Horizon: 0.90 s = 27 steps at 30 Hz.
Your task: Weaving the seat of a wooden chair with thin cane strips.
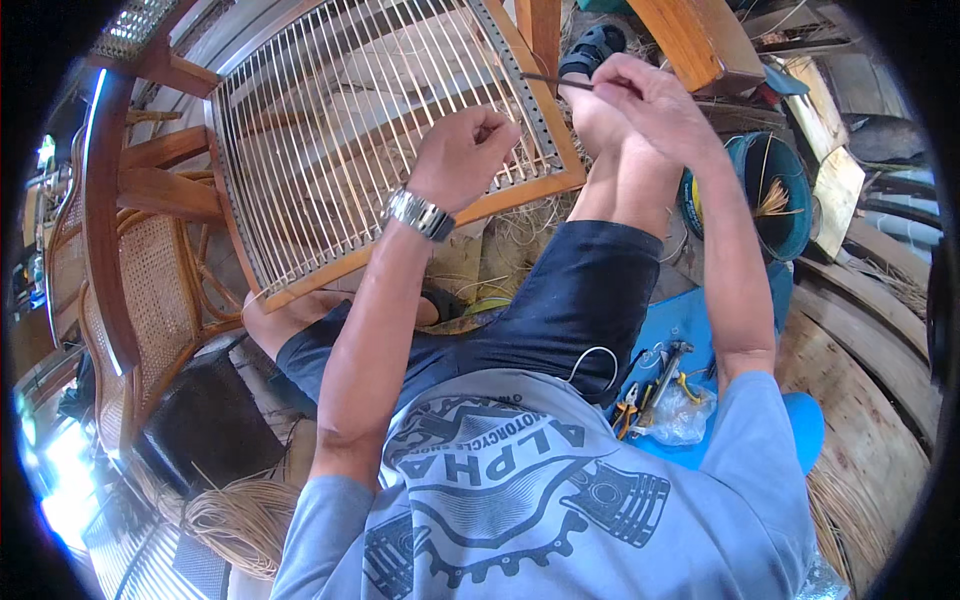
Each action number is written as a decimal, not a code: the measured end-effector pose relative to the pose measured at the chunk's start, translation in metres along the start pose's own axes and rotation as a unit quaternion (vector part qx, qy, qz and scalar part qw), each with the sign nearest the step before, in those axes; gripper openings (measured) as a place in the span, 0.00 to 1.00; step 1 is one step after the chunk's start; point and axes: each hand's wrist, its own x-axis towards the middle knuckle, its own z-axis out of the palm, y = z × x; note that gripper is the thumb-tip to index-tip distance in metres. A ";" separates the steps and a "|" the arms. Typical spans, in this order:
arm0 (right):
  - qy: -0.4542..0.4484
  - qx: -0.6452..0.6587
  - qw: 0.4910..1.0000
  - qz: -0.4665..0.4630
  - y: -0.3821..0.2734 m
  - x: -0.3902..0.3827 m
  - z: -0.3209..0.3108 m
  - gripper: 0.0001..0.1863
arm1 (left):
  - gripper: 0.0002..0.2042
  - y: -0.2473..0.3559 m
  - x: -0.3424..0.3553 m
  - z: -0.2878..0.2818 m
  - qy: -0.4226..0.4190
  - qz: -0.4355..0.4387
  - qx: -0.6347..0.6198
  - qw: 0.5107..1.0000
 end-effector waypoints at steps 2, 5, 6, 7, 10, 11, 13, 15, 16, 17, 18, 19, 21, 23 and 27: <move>-0.049 0.042 0.997 -0.029 -0.005 0.000 0.010 0.08 | 0.15 -0.002 0.003 0.002 0.014 0.002 0.003 1.000; -0.069 -0.015 0.997 -0.032 0.008 -0.005 0.012 0.08 | 0.16 -0.012 0.007 0.002 0.017 -0.010 -0.004 1.000; -0.063 -0.031 0.996 -0.047 0.009 -0.009 0.010 0.07 | 0.16 -0.013 0.004 0.002 0.029 -0.025 -0.002 0.999; -0.063 -0.030 0.996 -0.047 0.012 -0.013 0.011 0.07 | 0.16 -0.015 0.004 0.002 0.041 -0.041 -0.001 0.998; -0.048 0.000 0.998 -0.038 0.022 -0.020 0.012 0.07 | 0.17 -0.023 0.006 0.002 0.050 -0.040 0.005 0.998; -0.037 0.023 0.999 -0.021 0.025 -0.021 0.011 0.07 | 0.17 -0.024 0.008 0.004 0.050 -0.041 0.004 0.998; -0.027 0.045 0.999 -0.002 0.026 -0.020 0.010 0.07 | 0.18 -0.017 0.010 0.008 0.061 -0.036 0.025 0.997; -0.039 0.021 0.998 0.038 0.024 -0.016 0.007 0.06 | 0.19 -0.017 0.017 0.013 0.068 -0.016 0.045 0.997; -0.040 0.023 0.998 0.037 0.022 -0.014 0.008 0.06 | 0.21 -0.017 0.020 0.015 0.077 0.004 0.066 0.995; -0.033 0.037 0.998 0.033 0.021 -0.011 0.009 0.05 | 0.21 -0.017 0.023 0.017 0.079 0.002 0.067 0.995; -0.023 0.048 0.998 0.033 0.022 -0.011 0.009 0.05 | 0.21 -0.013 0.028 0.021 0.080 0.000 0.106 0.991; -0.023 0.047 0.998 0.035 0.023 -0.010 0.010 0.05 | 0.21 -0.009 0.032 0.023 0.081 -0.002 0.145 0.986; -0.009 -0.009 1.000 0.003 0.027 -0.010 0.012 0.05 | 0.21 -0.005 0.038 0.026 0.045 -0.037 0.156 0.986; -0.015 0.001 1.000 0.021 0.032 -0.010 0.013 0.05 | 0.19 -0.004 0.045 0.028 0.032 -0.050 0.238 0.970; -0.025 0.027 0.999 0.030 0.021 -0.011 0.014 0.06 | 0.20 -0.006 0.049 0.028 0.031 -0.059 0.224 0.972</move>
